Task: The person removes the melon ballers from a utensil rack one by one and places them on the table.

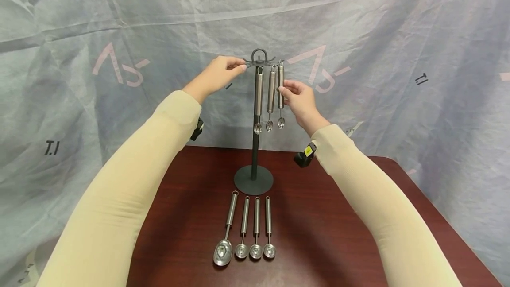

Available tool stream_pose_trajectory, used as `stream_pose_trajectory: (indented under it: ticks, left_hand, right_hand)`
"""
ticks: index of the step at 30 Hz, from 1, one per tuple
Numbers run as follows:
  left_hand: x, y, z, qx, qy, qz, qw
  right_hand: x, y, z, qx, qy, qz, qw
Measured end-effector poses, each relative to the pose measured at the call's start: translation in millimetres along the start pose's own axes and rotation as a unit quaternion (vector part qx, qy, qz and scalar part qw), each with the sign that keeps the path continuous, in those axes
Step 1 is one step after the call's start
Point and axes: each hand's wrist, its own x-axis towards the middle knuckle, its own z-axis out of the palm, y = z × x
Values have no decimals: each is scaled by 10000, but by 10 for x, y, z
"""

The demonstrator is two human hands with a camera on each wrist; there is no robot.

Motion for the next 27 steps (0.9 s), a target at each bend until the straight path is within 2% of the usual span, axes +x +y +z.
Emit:
stream_pose_trajectory:
  ticks: [10,18,27]
  left_hand:
    - [-58,10,-6,-111,27,-11,9999]
    - [-39,32,-16,77,-89,-111,9999]
    - [-40,69,-7,148,-14,-138,9998]
  right_hand:
    - [-117,-43,-28,407,174,-2,9990]
    - [-257,-28,-87,184,183,-21,9997]
    - [-467,78,-195,342,97,442,9984]
